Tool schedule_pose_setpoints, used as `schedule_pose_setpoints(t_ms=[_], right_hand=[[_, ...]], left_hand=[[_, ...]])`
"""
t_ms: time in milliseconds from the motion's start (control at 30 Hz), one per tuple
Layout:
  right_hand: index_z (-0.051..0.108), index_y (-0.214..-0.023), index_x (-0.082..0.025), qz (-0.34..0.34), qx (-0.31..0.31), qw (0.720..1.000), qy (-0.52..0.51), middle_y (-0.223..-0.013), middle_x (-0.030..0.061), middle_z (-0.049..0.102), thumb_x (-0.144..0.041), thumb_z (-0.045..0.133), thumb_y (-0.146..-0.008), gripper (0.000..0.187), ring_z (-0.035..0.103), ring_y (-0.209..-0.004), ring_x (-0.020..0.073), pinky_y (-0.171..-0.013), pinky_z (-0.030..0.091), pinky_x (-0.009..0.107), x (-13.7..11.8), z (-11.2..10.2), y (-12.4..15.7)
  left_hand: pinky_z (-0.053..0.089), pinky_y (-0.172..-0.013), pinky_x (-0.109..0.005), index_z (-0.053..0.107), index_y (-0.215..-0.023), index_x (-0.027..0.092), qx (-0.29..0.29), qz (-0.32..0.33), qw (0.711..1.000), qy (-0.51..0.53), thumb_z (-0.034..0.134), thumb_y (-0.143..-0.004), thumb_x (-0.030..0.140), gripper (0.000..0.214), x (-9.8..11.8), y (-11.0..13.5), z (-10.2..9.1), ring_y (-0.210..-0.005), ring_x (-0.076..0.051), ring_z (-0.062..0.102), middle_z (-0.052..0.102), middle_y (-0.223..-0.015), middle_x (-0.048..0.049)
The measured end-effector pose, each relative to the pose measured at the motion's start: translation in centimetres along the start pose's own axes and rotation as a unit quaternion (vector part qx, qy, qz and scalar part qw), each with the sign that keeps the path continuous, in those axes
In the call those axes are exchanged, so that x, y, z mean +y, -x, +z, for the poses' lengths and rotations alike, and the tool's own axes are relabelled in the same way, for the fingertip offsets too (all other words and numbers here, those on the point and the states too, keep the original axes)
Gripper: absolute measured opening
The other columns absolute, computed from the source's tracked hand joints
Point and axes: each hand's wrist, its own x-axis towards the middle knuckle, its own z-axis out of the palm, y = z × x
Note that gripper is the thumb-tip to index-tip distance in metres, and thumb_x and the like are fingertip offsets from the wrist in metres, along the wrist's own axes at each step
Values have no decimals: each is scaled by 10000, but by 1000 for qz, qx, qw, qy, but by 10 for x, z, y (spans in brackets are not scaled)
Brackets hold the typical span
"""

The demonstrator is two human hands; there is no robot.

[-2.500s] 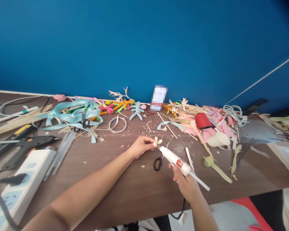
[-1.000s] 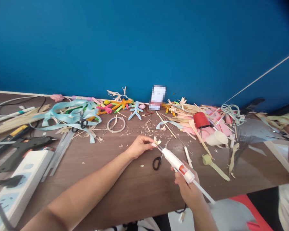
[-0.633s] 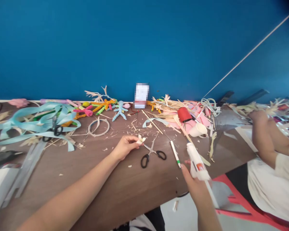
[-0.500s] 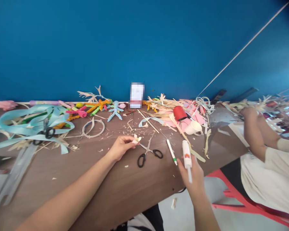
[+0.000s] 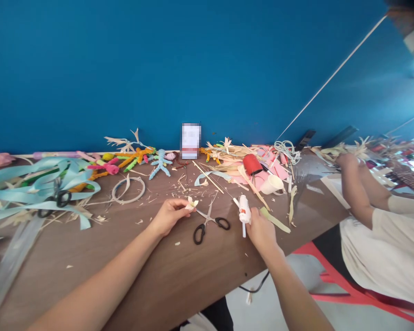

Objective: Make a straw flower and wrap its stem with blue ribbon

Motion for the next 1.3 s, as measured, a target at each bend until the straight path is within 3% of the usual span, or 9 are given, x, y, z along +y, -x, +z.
schedule_pose_setpoints(t_ms=[133, 300, 467, 633, 800, 967, 1067, 1200, 1300], right_hand=[[442, -897, -158, -9, 8, 1000, 19, -873, 73, 565, -170, 472, -788, 114, 572, -773, 194, -565, 320, 260, 11, 2, -30], [418, -1053, -156, -4, 43, 999, 16, -1008, 93, 521, -187, 478, -780, 282, 558, -803, 187, -577, 344, 261, 23, -2, -49], [428, -1017, -146, -9, 79, 997, -21, -988, 94, 495, -267, 499, -753, 299, 537, -791, 202, -581, 362, 275, 15, -1, -27], [437, -957, -143, 2, 67, 995, -76, -928, 87, 488, -266, 510, -726, 271, 527, -739, 192, -578, 375, 273, -3, 10, -6], [439, -972, -159, 18, 66, 990, -124, -972, 88, 474, -253, 501, -723, 273, 530, -759, 189, -579, 396, 268, 0, 13, -12], [465, -989, -117, -47, 92, 982, -160, -947, 103, 482, -255, 453, -763, 265, 512, -879, 213, -755, 407, 301, 12, 12, -22], [464, -1008, -119, -82, 67, 981, -165, -958, 104, 490, -283, 458, -764, 293, 523, -866, 209, -770, 415, 315, 23, 13, -27], [476, -1040, -134, -94, 27, 989, -115, -1025, 129, 489, -316, 514, -727, 364, 538, -858, 245, -723, 436, 361, 29, 3, -26], [498, -1032, -141, -77, 84, 988, -105, -1005, 143, 502, -311, 579, -676, 403, 530, -855, 281, -695, 437, 390, 10, -15, -14]], left_hand=[[444, -580, -214, 679, -654, 149, -4, 2, 1000, 0, 692, -587, 242, 116, 0, 0, 0, -625, -120, 562, 669, -686, -39], [446, -578, -223, 675, -656, 143, -4, 4, 1000, -7, 688, -590, 245, 123, -1, -1, -1, -629, -129, 562, 669, -702, -49], [438, -574, -217, 676, -652, 148, -5, 7, 1000, -7, 688, -592, 246, 116, -2, -3, -1, -610, -119, 555, 670, -691, -41], [441, -572, -224, 675, -655, 144, 0, 1, 1000, 3, 694, -583, 261, 138, -2, -3, -1, -633, -135, 569, 671, -699, -51], [433, -566, -208, 678, -652, 150, -5, 3, 1000, 7, 692, -591, 255, 122, -1, -2, -1, -612, -114, 557, 671, -685, -38], [431, -564, -207, 675, -651, 141, -6, 0, 1000, 24, 697, -588, 250, 128, -2, -2, 0, -613, -111, 557, 666, -680, -36], [432, -566, -203, 675, -668, 136, -6, -4, 999, 38, 699, -588, 246, 138, -3, -3, 0, -643, -117, 563, 664, -689, -39], [432, -556, -205, 668, -655, 125, 1, -16, 999, 52, 709, -568, 251, 158, -3, -4, 0, -636, -119, 569, 661, -675, -41], [432, -555, -203, 667, -656, 125, -1, -16, 998, 63, 716, -555, 253, 170, -3, -4, 1, -647, -125, 581, 664, -673, -42]])
